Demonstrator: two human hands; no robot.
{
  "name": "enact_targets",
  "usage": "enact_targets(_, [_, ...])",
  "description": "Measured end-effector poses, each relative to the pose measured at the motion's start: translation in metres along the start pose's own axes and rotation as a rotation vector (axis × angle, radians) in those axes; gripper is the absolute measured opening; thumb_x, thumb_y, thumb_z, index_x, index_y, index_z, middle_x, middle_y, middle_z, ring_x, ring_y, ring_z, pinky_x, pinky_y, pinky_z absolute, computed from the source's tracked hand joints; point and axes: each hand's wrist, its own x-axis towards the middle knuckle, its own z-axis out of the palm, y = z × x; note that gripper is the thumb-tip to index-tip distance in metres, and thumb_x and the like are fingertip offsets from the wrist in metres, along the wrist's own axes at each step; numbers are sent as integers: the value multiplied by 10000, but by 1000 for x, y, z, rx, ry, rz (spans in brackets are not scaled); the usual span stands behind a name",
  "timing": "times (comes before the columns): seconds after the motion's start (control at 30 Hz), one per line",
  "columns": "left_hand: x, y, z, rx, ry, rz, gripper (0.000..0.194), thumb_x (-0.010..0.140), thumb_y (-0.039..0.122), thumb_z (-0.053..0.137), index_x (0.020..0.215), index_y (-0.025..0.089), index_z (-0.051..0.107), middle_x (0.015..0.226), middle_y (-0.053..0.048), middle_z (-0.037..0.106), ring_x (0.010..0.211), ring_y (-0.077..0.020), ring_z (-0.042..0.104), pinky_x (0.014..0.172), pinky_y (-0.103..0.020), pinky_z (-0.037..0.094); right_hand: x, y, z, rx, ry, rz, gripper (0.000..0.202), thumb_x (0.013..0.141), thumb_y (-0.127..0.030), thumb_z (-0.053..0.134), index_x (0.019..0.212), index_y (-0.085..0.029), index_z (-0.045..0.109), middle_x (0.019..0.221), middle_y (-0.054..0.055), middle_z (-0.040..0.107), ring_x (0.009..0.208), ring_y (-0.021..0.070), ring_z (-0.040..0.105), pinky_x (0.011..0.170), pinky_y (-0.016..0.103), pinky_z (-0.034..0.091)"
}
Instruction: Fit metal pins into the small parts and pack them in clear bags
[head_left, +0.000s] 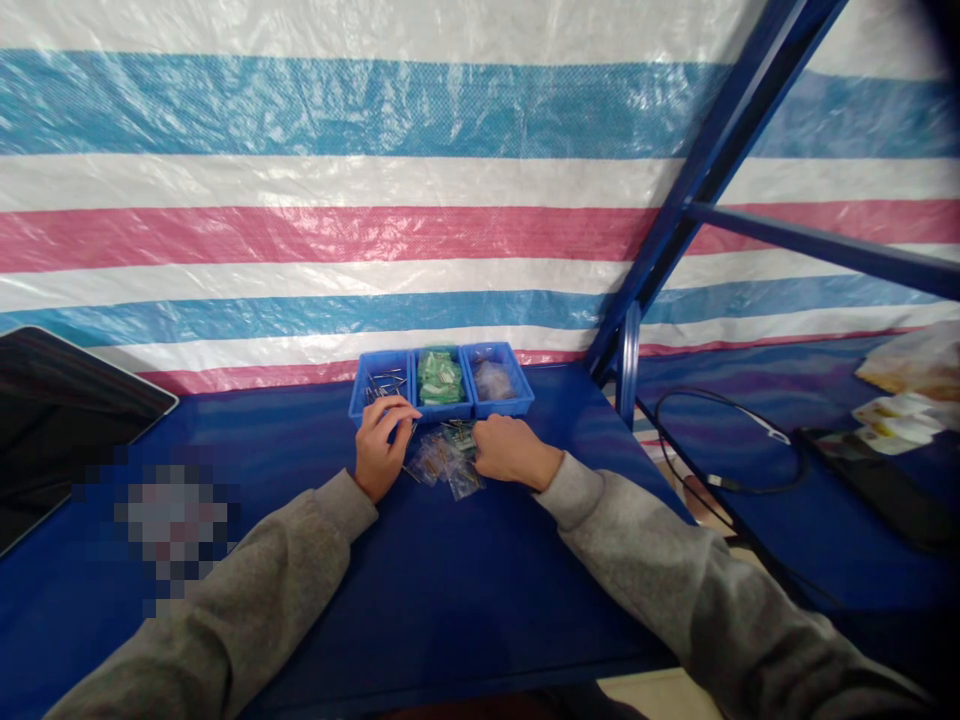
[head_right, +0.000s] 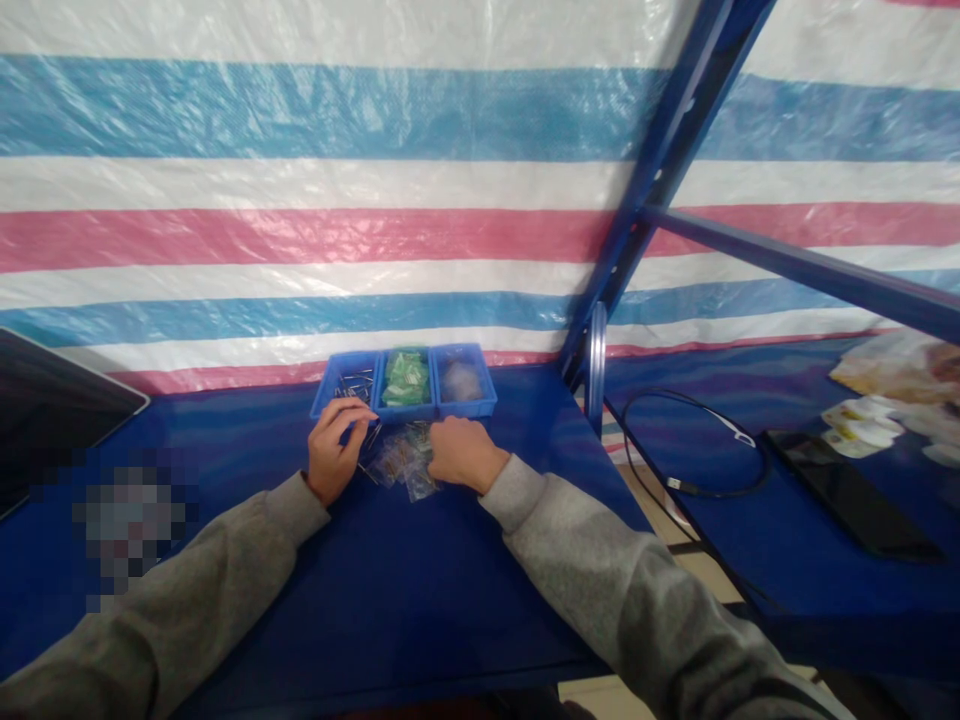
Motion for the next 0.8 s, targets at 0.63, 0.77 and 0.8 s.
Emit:
enact_targets(0.63, [-1,0,1,-40,-19,-5,150,868,189,479,866,179,629,934,-56,596,920,-173,570,866,-334,444,17,7,22,280,431,-21,140,736,-211,503,728,-152,629,687,69,663,671,192,625,615,260,417])
enact_targets(0.77, [0,0,1,-48,-24,2,156,872,196,474,864,175,628,929,-54,593,911,-164,572,861,-319,452,23,9,30,614,579,-32,97,724,-196,515,673,-153,586,599,12,619,548,122,578,540,211,394])
enact_targets(0.8, [0,1,1,-50,-27,5,160,873,198,471,864,174,629,928,-55,593,910,-164,572,858,-316,454,25,9,33,714,593,-30,97,727,-206,516,677,-153,579,575,0,604,514,113,567,515,204,393])
